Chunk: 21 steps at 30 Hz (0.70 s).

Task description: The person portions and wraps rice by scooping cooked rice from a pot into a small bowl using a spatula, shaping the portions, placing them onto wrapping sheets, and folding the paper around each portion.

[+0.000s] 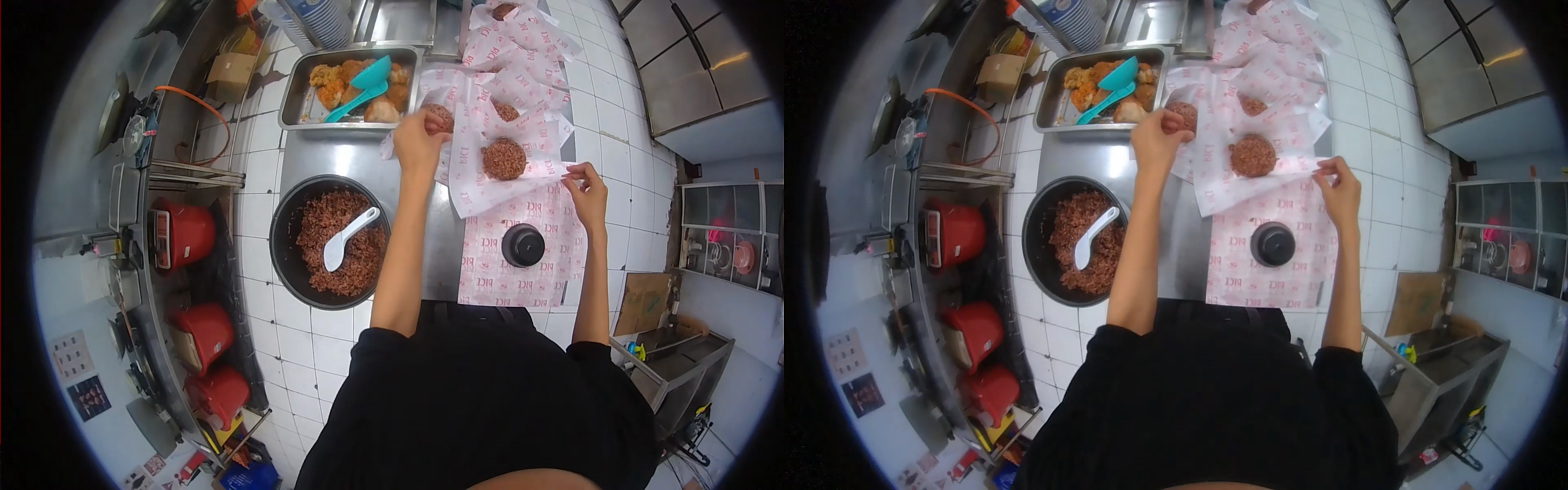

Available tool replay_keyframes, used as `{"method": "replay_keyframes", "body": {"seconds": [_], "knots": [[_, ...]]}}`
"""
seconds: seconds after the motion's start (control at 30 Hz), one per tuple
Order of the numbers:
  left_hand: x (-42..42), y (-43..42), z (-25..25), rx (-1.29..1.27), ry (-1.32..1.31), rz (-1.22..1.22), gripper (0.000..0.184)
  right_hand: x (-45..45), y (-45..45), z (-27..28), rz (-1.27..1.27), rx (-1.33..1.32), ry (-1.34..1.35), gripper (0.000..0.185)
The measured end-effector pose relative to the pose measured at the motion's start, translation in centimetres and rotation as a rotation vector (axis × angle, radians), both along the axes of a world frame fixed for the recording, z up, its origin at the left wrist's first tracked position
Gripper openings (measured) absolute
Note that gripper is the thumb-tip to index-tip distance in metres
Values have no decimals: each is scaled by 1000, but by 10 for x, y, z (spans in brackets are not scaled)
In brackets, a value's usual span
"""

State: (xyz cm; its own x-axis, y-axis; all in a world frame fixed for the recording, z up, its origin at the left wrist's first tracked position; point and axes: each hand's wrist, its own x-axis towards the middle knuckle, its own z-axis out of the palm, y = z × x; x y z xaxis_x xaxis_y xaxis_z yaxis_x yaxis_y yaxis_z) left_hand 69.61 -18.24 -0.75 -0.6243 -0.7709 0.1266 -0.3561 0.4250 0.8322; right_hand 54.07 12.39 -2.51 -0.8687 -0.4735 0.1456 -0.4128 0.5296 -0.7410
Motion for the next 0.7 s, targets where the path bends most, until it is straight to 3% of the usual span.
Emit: {"method": "replay_keyframes", "body": {"seconds": [0.2,0.27,0.37,0.47,0.57,0.63,0.7], "knots": [[-16,-19,13,-277,-352,38,21,-5,5,-9,33,-27,0,19],[-17,-25,12,-264,-372,-82,25,-6,6,-13,40,-42,-11,19],[-28,-48,-26,-392,-434,-174,26,-7,9,-14,52,-52,-38,20],[-20,-37,0,-517,-177,-164,19,-6,11,-12,88,-75,-27,20],[3,-7,25,-335,34,13,14,-7,15,-13,108,-55,-59,20],[37,30,52,-138,-4,-46,17,-8,18,-14,124,-42,-72,20],[81,58,38,-84,-62,-182,14,-7,20,-14,138,-41,-79,20]]}}
